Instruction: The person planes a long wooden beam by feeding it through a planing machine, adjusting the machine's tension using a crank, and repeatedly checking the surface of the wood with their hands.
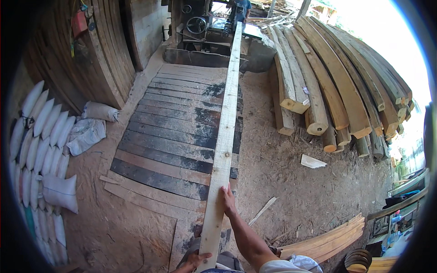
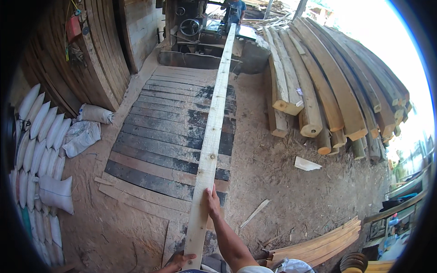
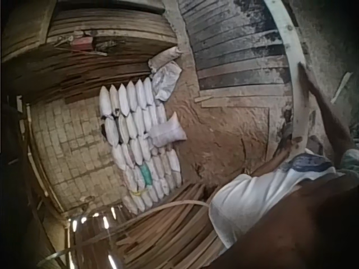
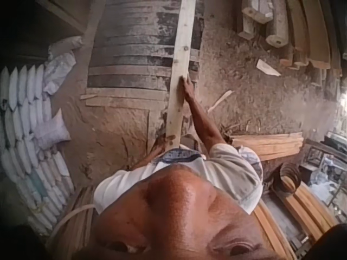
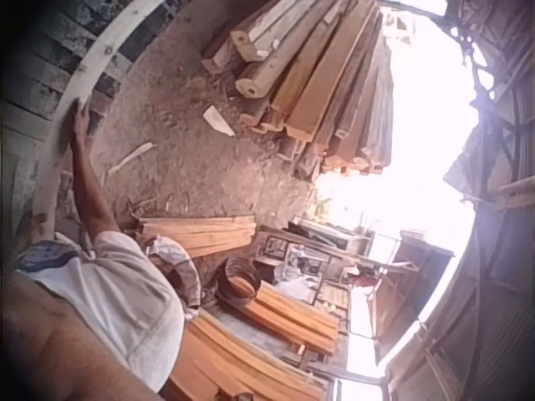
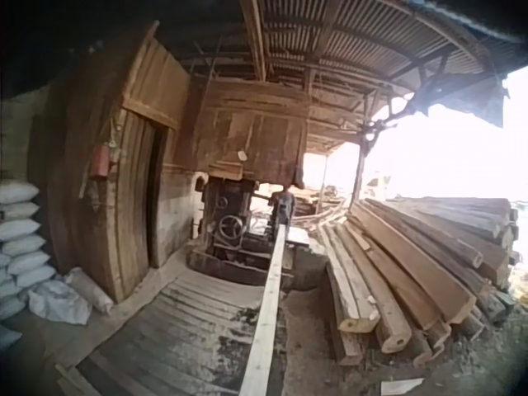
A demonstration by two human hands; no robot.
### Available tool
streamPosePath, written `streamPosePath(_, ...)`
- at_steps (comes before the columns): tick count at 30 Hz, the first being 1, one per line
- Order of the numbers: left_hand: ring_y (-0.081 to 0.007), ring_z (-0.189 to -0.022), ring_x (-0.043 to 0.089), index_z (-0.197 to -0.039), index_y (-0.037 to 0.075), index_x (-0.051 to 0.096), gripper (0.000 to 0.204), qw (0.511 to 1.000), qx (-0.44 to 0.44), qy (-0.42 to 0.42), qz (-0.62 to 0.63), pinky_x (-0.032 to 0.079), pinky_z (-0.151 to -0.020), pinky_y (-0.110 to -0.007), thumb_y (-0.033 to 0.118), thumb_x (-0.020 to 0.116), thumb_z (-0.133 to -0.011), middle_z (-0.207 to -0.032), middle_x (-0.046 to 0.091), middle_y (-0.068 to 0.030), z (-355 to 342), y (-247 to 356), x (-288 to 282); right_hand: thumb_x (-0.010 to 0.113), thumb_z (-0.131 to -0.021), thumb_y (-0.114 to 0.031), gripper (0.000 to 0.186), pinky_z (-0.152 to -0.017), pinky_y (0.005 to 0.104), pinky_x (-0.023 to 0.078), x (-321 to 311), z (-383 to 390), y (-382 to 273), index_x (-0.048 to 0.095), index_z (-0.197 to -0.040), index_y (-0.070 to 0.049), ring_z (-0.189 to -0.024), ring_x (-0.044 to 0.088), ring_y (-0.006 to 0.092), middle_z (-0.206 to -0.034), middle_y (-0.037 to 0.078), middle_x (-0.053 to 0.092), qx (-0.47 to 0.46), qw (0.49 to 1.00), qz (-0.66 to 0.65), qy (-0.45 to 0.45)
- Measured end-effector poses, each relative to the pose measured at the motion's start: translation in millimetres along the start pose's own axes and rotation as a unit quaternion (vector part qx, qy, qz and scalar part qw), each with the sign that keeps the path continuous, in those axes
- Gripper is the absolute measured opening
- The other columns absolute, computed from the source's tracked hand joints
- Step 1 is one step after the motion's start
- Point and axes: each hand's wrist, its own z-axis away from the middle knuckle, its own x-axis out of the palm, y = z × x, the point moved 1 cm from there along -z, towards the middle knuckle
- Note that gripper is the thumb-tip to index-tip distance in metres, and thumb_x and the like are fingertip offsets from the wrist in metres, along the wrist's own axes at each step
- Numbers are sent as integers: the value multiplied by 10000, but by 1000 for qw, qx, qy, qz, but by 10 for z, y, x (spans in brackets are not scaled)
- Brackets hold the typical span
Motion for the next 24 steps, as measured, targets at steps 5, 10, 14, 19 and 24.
streamPosePath(5,-204,-858,652,-1158,-3,637,542,1000,20,1,-19,508,-776,-305,336,768,-755,-1015,689,-116,-133,611,61,468,-1004,-406,632,-1008,277,360,21,-523,-183,253,-1511,-96,-1200,446,152,-1379,68,473,-13,1000,3,-3)
streamPosePath(10,-209,-870,650,-1169,1,632,549,999,37,-5,-3,507,-788,-313,329,766,-750,-1024,687,-120,-609,1012,40,472,-997,-424,637,-997,281,371,-6,-1141,-380,264,-1511,-110,-1184,462,154,-1366,68,490,-12,1000,2,7)
streamPosePath(14,-211,-912,646,-1201,-6,599,579,999,33,7,-17,509,-813,-316,336,758,-762,-1051,676,-120,-877,1523,54,482,-992,-428,627,-980,283,386,108,-1588,-751,291,-1506,-124,-1154,482,155,-1338,64,514,29,998,39,33)
streamPosePath(19,-197,-925,649,-1169,-2,621,540,1000,20,18,-5,509,-820,-314,321,765,-760,-1045,682,-110,-1409,2137,100,486,-986,-448,641,-994,284,377,145,-2377,-1119,287,-1508,-135,-1175,472,158,-1357,65,502,11,1000,4,8)
streamPosePath(24,-195,-903,652,-1129,1,649,552,999,17,40,-19,505,-808,-309,349,782,-722,-1016,693,-112,-1526,3350,314,479,-991,-443,654,-1026,282,345,90,-3271,-1445,249,-1519,-134,-1224,441,169,-1400,71,466,22,999,38,21)
